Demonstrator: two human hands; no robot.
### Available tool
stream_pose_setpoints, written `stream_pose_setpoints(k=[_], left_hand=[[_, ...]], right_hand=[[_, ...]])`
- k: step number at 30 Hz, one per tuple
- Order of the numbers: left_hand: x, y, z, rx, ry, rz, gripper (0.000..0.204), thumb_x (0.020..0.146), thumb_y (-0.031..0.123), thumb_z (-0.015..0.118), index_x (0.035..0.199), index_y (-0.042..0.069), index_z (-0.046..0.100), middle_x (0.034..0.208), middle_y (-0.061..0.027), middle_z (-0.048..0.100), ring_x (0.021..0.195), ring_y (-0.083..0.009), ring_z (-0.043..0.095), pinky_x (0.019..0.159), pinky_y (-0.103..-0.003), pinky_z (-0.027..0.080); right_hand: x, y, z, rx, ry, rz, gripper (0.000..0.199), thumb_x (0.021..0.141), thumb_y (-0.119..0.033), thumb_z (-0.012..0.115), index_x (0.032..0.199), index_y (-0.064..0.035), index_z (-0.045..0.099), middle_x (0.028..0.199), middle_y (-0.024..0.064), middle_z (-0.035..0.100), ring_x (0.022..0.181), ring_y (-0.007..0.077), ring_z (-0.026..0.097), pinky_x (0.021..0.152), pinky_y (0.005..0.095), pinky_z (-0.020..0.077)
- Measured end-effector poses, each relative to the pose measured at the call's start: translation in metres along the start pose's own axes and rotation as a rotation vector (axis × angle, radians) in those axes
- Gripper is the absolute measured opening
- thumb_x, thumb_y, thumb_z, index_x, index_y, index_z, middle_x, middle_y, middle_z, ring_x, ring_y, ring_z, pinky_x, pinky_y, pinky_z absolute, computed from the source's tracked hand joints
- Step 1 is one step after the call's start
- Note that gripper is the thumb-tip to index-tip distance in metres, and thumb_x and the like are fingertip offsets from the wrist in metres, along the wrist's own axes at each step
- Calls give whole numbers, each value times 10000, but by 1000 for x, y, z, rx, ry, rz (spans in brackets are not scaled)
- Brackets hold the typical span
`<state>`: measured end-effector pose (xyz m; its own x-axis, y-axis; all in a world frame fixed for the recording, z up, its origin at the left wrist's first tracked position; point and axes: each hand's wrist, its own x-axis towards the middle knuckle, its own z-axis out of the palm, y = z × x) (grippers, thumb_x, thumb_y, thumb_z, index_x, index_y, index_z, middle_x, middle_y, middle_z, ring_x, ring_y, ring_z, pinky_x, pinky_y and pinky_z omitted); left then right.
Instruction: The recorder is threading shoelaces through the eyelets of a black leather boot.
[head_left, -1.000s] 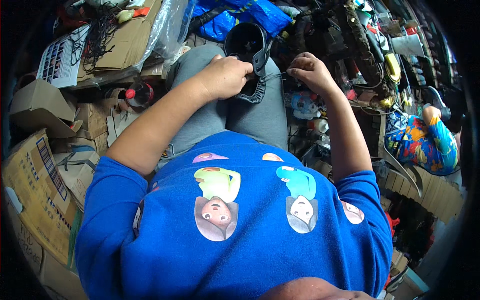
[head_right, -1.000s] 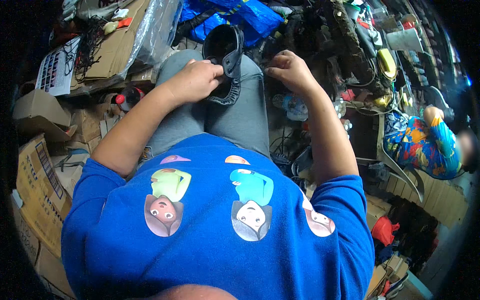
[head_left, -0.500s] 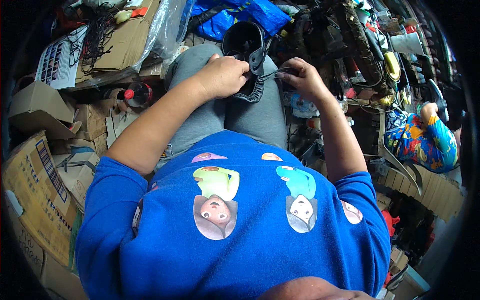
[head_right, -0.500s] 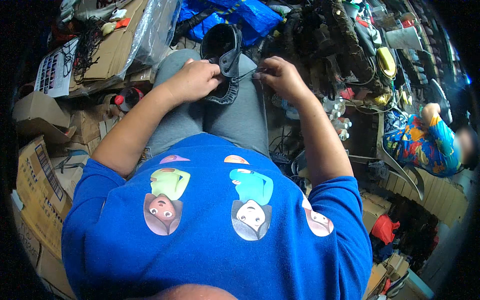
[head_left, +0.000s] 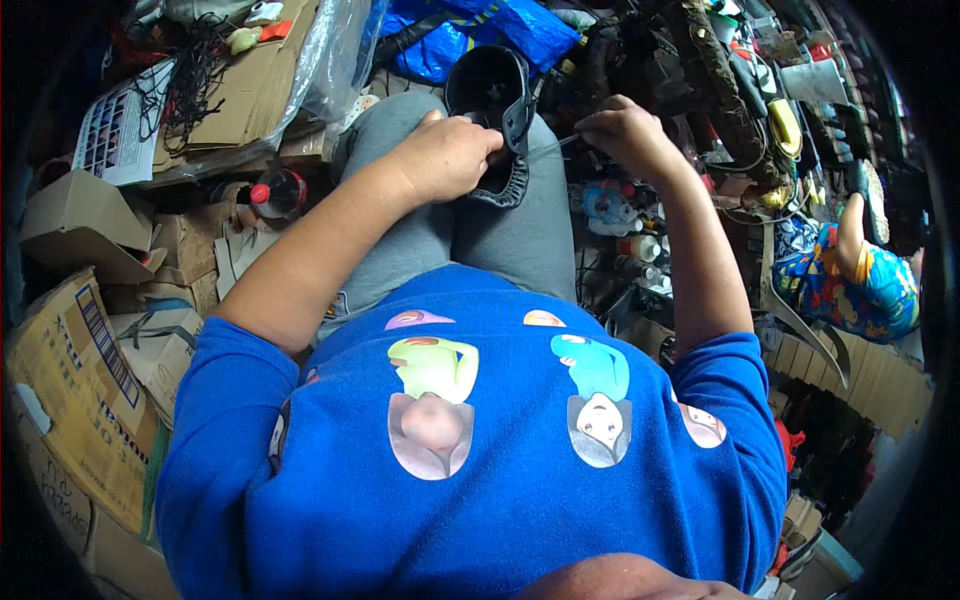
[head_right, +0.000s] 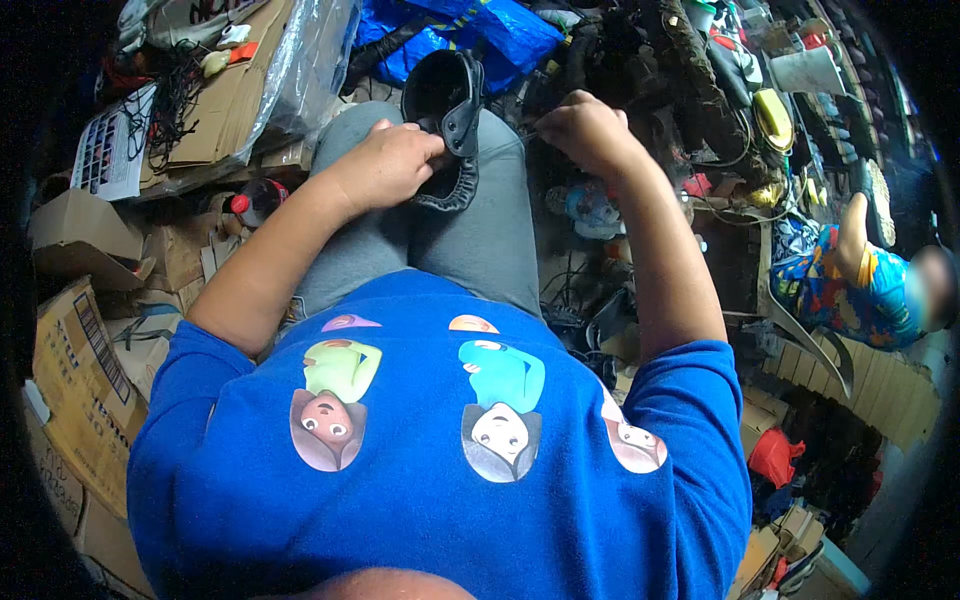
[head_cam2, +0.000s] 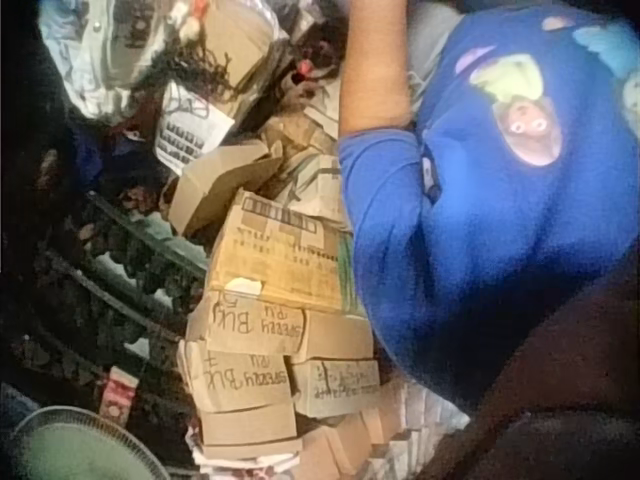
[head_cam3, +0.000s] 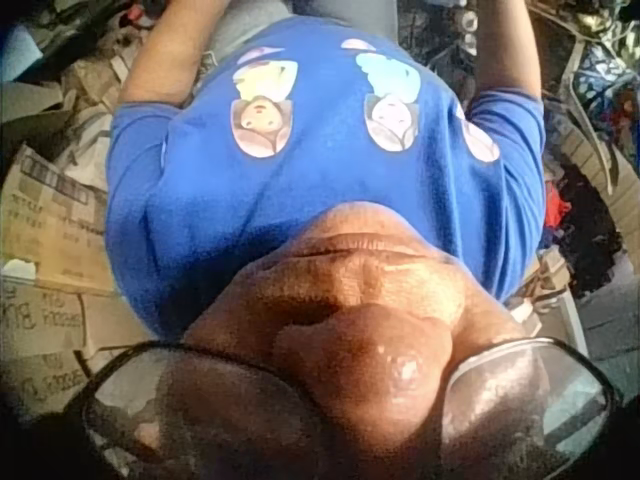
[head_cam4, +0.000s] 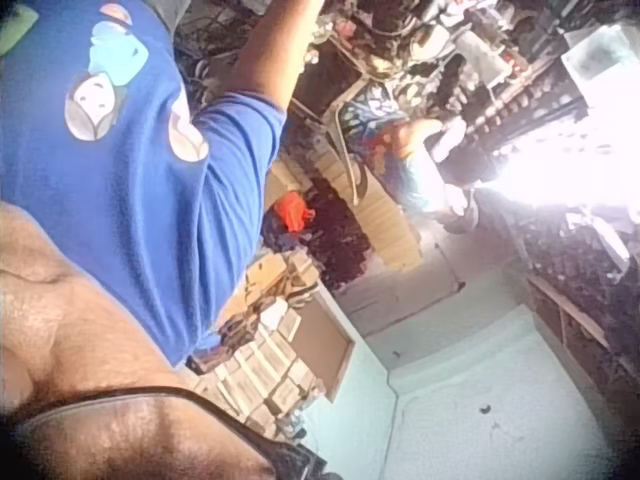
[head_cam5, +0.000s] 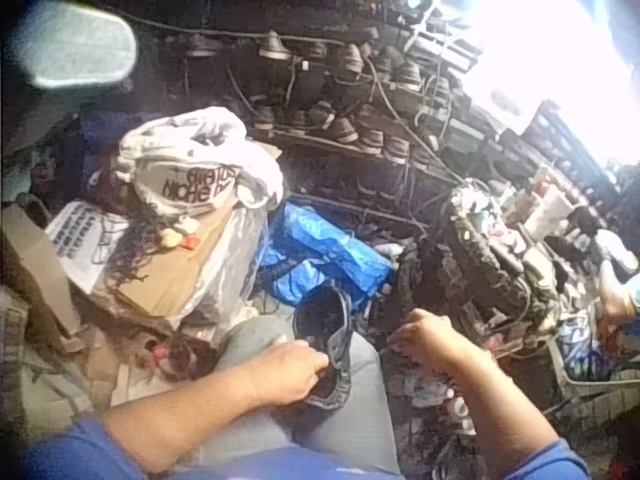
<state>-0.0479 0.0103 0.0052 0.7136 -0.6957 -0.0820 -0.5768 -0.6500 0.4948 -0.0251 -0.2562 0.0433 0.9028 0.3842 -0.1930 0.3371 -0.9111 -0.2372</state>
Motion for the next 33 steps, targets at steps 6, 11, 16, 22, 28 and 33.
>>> stream_pose_setpoints(k=[6,11,16,22,28,33], left_hand=[[-7,-2,-2,-44,-4,-40,136,802,114,518,898,56,595,892,-128,621,938,-307,576,820,-472,388],[-7,-2,-1,-28,10,-35,136,808,121,520,901,61,600,875,-126,620,929,-301,578,830,-461,383],[-3,0,2,-22,27,-10,144,817,129,518,904,68,615,848,-116,641,908,-294,598,830,-467,391],[-6,-5,5,-6,55,-18,147,825,137,517,897,81,632,814,-113,661,878,-291,621,826,-461,402],[-11,-11,9,43,127,52,145,804,117,517,890,111,634,814,-90,647,883,-269,611,816,-439,403],[-36,-14,1,15,186,137,165,757,48,535,908,83,591,856,-86,597,894,-264,567,820,-390,388]], right_hand=[[-1,-54,-19,-54,293,-292,135,778,-222,632,876,-159,700,981,22,612,1029,229,527,941,421,343],[11,-32,-10,-198,116,-150,174,759,-218,619,898,-159,704,950,37,634,1010,258,540,913,448,357],[12,35,9,490,-304,330,395,813,-162,649,1191,-66,585,1133,90,619,1025,226,594,880,355,463],[0,-22,-13,347,152,-270,248,794,-169,655,1028,-87,641,908,99,610,915,249,586,854,357,449],[1,-72,7,-297,-8,-468,71,828,-190,554,841,-127,586,806,55,606,865,219,598,749,370,417],[-3,-64,19,-168,80,-558,103,788,-123,555,890,-112,559,848,63,571,879,242,561,769,376,417]])
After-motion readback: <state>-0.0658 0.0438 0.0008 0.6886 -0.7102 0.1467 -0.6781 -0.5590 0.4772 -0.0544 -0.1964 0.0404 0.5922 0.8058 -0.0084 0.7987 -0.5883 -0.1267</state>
